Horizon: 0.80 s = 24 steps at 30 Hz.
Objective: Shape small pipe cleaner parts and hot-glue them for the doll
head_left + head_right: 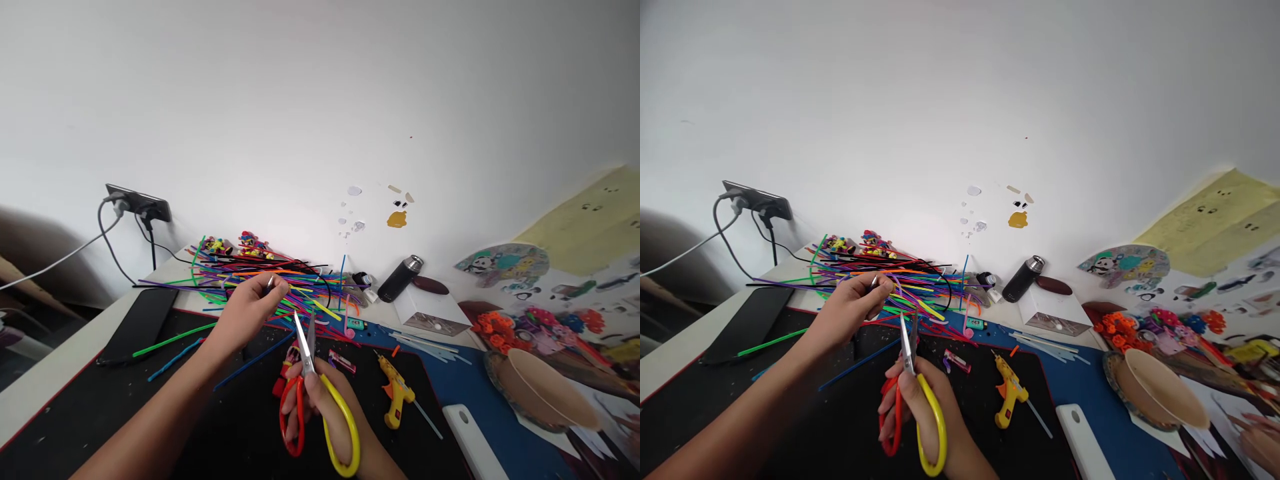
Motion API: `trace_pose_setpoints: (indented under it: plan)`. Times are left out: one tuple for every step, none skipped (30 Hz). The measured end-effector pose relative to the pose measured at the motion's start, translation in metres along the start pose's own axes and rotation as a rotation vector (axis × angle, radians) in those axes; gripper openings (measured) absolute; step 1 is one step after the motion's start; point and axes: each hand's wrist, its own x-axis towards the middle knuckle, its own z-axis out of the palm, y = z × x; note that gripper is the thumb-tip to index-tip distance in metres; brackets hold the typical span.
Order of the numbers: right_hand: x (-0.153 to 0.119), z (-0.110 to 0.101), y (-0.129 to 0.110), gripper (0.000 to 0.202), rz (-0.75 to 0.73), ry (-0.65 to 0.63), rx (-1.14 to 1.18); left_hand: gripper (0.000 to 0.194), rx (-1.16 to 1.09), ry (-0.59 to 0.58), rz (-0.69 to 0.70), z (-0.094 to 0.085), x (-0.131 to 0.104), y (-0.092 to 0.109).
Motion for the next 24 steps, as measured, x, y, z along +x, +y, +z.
trace_pose_setpoints:
  plan:
    - [0.001, 0.000, -0.004, 0.068, 0.002, 0.020, -0.018, 0.039, 0.042, -0.012, 0.005, 0.001, -0.002, 0.002]
    - [0.002, 0.000, -0.007, 0.067, 0.000, 0.039, -0.034, 0.039, 0.078, -0.021, 0.015, 0.003, -0.003, 0.004]
    - [0.002, 0.000, -0.010, 0.066, -0.002, 0.050, -0.053, 0.040, 0.108, -0.029, 0.027, 0.005, -0.005, 0.005]
    - [0.003, 0.000, -0.013, 0.066, -0.004, 0.060, -0.072, 0.040, 0.130, -0.036, 0.039, 0.007, -0.007, 0.006]
    - [0.003, 0.000, -0.014, 0.066, -0.008, 0.066, -0.090, 0.039, 0.145, -0.041, 0.051, 0.009, -0.008, 0.007]
    - [0.003, 0.000, -0.015, 0.066, -0.014, 0.071, -0.112, 0.039, 0.150, -0.044, 0.057, 0.010, -0.009, 0.006]
    - [0.003, 0.000, -0.016, 0.066, -0.022, 0.077, -0.133, 0.038, 0.145, -0.045, 0.058, 0.011, -0.010, 0.006]
    - [0.003, 0.000, -0.015, 0.066, -0.027, 0.080, -0.152, 0.038, 0.129, -0.041, 0.050, 0.011, -0.010, 0.005]
    - [0.002, 0.000, -0.014, 0.067, -0.025, 0.079, -0.167, 0.038, 0.099, -0.032, 0.037, 0.011, -0.010, 0.004]
    - [0.001, 0.000, -0.013, 0.067, -0.016, 0.075, -0.178, 0.039, 0.060, -0.018, 0.020, 0.010, -0.009, 0.004]
    - [0.000, 0.001, -0.011, 0.067, 0.000, 0.066, -0.185, 0.039, 0.020, -0.003, 0.007, 0.008, -0.009, 0.003]
    - [-0.001, 0.001, -0.009, 0.068, 0.018, 0.053, -0.193, 0.038, -0.010, 0.010, -0.001, 0.007, -0.008, 0.004]
    - [-0.002, 0.001, -0.007, 0.069, 0.036, 0.039, -0.205, 0.038, -0.020, 0.015, -0.001, 0.007, -0.008, 0.004]
    - [-0.004, 0.002, -0.005, 0.069, 0.045, 0.031, -0.220, 0.038, -0.010, 0.014, 0.005, 0.006, -0.008, 0.005]
    - [-0.005, 0.002, -0.004, 0.069, 0.044, 0.029, -0.233, 0.038, 0.019, 0.007, 0.014, 0.007, -0.008, 0.006]
    - [-0.006, 0.002, -0.004, 0.070, 0.038, 0.032, -0.242, 0.038, 0.059, -0.003, 0.024, 0.008, -0.008, 0.007]
    - [-0.006, 0.002, -0.005, 0.070, 0.028, 0.040, -0.239, 0.038, 0.100, -0.013, 0.031, 0.010, -0.009, 0.008]
    - [-0.006, 0.002, -0.006, 0.070, 0.017, 0.055, -0.226, 0.038, 0.135, -0.020, 0.036, 0.012, -0.009, 0.008]
    - [-0.005, 0.002, -0.008, 0.071, 0.007, 0.073, -0.210, 0.038, 0.160, -0.027, 0.039, 0.014, -0.010, 0.009]
    - [-0.004, 0.001, -0.010, 0.070, -0.004, 0.096, -0.192, 0.037, 0.180, -0.032, 0.041, 0.016, -0.011, 0.009]
    - [-0.003, 0.001, -0.012, 0.069, -0.011, 0.119, -0.180, 0.037, 0.196, -0.040, 0.041, 0.018, -0.012, 0.009]
    - [-0.001, 0.000, -0.013, 0.068, -0.020, 0.140, -0.176, 0.038, 0.208, -0.050, 0.041, 0.020, -0.013, 0.008]
    - [0.000, 0.000, -0.015, 0.067, -0.031, 0.157, -0.177, 0.038, 0.217, -0.062, 0.044, 0.021, -0.013, 0.008]
    - [0.001, -0.001, -0.016, 0.066, -0.041, 0.171, -0.182, 0.039, 0.226, -0.075, 0.049, 0.022, -0.014, 0.007]
